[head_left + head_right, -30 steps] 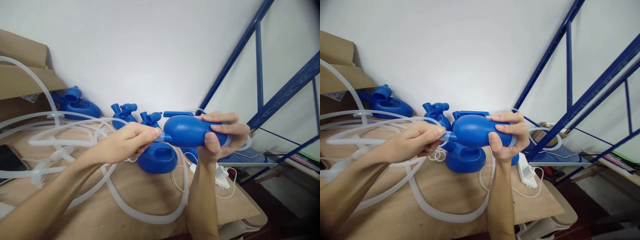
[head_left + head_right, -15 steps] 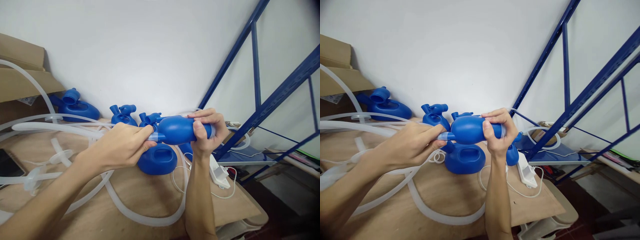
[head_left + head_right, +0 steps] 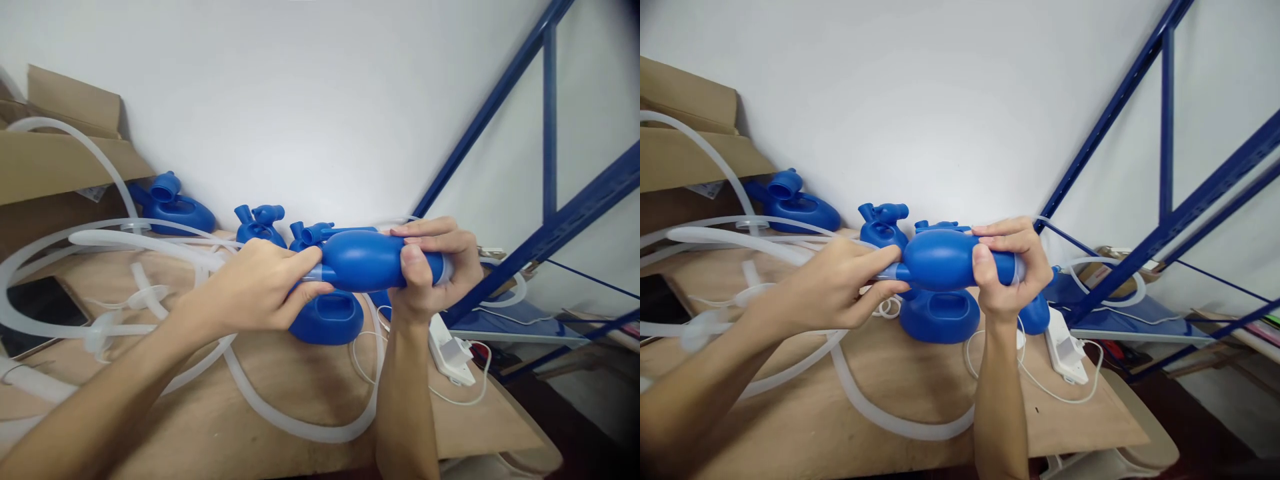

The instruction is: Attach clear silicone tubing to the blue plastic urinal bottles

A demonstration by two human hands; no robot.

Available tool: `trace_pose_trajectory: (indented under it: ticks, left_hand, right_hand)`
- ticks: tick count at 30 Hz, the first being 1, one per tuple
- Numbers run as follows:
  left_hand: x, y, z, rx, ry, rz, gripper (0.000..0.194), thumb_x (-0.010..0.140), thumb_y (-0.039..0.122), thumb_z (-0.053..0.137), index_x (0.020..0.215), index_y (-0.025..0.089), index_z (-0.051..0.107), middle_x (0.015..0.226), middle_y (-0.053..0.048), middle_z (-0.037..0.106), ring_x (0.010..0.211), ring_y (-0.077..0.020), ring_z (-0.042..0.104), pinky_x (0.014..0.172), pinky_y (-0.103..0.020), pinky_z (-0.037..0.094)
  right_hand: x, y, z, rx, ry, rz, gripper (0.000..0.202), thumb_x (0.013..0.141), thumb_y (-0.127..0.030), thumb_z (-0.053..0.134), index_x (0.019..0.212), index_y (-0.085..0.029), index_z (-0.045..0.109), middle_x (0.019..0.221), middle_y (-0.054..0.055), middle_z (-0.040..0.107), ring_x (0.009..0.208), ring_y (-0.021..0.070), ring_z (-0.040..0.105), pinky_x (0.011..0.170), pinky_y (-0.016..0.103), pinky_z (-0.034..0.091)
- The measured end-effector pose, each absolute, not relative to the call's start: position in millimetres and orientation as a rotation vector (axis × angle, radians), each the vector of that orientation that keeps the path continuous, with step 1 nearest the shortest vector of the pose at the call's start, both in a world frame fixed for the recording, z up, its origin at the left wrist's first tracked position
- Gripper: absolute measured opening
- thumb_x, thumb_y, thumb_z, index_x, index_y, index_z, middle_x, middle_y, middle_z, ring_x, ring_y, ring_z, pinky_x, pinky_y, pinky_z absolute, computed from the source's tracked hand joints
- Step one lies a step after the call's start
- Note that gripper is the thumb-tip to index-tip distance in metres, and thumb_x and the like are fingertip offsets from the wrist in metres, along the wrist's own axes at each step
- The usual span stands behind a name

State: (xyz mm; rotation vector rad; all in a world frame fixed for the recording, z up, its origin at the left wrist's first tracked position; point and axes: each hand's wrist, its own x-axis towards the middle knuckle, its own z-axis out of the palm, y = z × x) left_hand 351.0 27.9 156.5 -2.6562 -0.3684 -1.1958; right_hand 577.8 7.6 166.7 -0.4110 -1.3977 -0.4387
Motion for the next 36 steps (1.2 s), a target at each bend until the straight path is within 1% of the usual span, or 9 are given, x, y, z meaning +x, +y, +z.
trace_pose_trajectory:
  ticks: [6,9,12,15,17,22,27,32,36]
  left_hand:
    - [354.1,44.2,149.4,-2.303,-0.509,-1.151,0.035,0.111,0.042,0.043,0.094,0.017,0.061,0.072,-0.002,0.067,0.06,-0.0192,0.063,0.052,-0.032,0.034]
    - [359.8,51.8,146.6,-2.12,-0.537,-1.231,0.025,0.106,0.036,0.056,0.118,0.016,0.064,0.113,-0.015,0.074,0.102,-0.0291,0.071,0.079,-0.039,0.05]
    - [364.7,54.1,142.9,-2.022,-0.477,-1.461,0.034,0.098,0.026,0.068,0.132,0.024,0.062,0.141,-0.018,0.063,0.133,-0.0362,0.058,0.105,-0.053,0.047]
    - [368.9,55.5,137.1,-2.044,-0.358,-1.694,0.023,0.097,0.016,0.064,0.118,0.024,0.065,0.116,-0.01,0.073,0.111,-0.027,0.068,0.096,-0.044,0.054]
    - [371.7,58.0,134.2,-2.168,-0.41,-1.851,0.015,0.099,0.019,0.062,0.114,0.022,0.066,0.101,-0.007,0.075,0.094,-0.0217,0.071,0.085,-0.036,0.057]
    - [376.4,60.7,136.5,-2.777,-0.744,-2.136,0.051,0.105,0.051,0.051,0.142,0.015,0.053,0.128,-0.016,0.07,0.102,-0.0234,0.073,0.07,-0.031,0.057]
    - [379.2,57.7,133.0,-2.799,-0.768,-2.08,0.043,0.11,0.048,0.036,0.116,0.016,0.063,0.113,-0.013,0.074,0.101,-0.0239,0.071,0.088,-0.039,0.055]
    - [381.0,66.5,120.6,-2.647,-0.774,-2.425,0.042,0.109,0.055,0.034,0.112,0.019,0.057,0.104,-0.009,0.073,0.083,-0.0204,0.071,0.063,-0.031,0.053]
    - [378.9,68.2,121.6,-2.648,-0.71,-2.356,0.039,0.11,0.051,0.037,0.108,0.019,0.059,0.1,-0.008,0.074,0.081,-0.019,0.07,0.065,-0.031,0.053]
  right_hand:
    - [572.4,13.1,162.4,-0.604,-1.335,-0.36,0.011,0.087,-0.025,0.07,0.077,-0.023,0.065,0.075,-0.001,0.07,0.075,0.02,0.07,0.075,0.039,0.056]
    - [573.1,14.6,162.1,-0.724,-1.254,-0.402,0.012,0.088,-0.03,0.071,0.079,-0.022,0.067,0.078,-0.001,0.071,0.078,0.0202,0.07,0.079,0.039,0.056]
    - [583.6,20.8,164.1,-0.765,-1.076,-0.416,0.014,0.087,-0.034,0.071,0.08,-0.022,0.067,0.078,-0.001,0.07,0.079,0.0203,0.069,0.086,0.04,0.056]
    - [600.5,30.0,167.4,-0.707,-0.889,-0.292,0.014,0.083,-0.033,0.07,0.077,-0.021,0.065,0.076,-0.001,0.067,0.08,0.0191,0.067,0.086,0.038,0.055]
    - [609.4,35.2,168.8,-0.646,-0.799,-0.121,0.015,0.08,-0.033,0.07,0.074,-0.02,0.063,0.076,-0.002,0.064,0.077,0.0172,0.063,0.078,0.033,0.054]
    - [604.2,38.1,165.3,-0.61,-0.848,-0.034,0.024,0.078,-0.04,0.075,0.074,-0.02,0.062,0.075,-0.003,0.064,0.076,0.0162,0.065,0.078,0.032,0.056]
    - [579.4,30.0,158.9,-0.579,-1.028,-0.217,0.017,0.088,-0.037,0.073,0.083,-0.021,0.069,0.08,-0.001,0.073,0.083,0.0201,0.073,0.086,0.038,0.057]
    - [575.2,29.5,156.1,-0.592,-1.071,-0.265,0.016,0.091,-0.036,0.07,0.085,-0.021,0.069,0.082,0.0,0.074,0.085,0.0206,0.073,0.086,0.038,0.058]
    - [577.3,32.2,155.1,-0.61,-1.069,-0.256,0.016,0.091,-0.036,0.069,0.085,-0.021,0.069,0.082,0.0,0.074,0.085,0.0205,0.073,0.086,0.038,0.057]
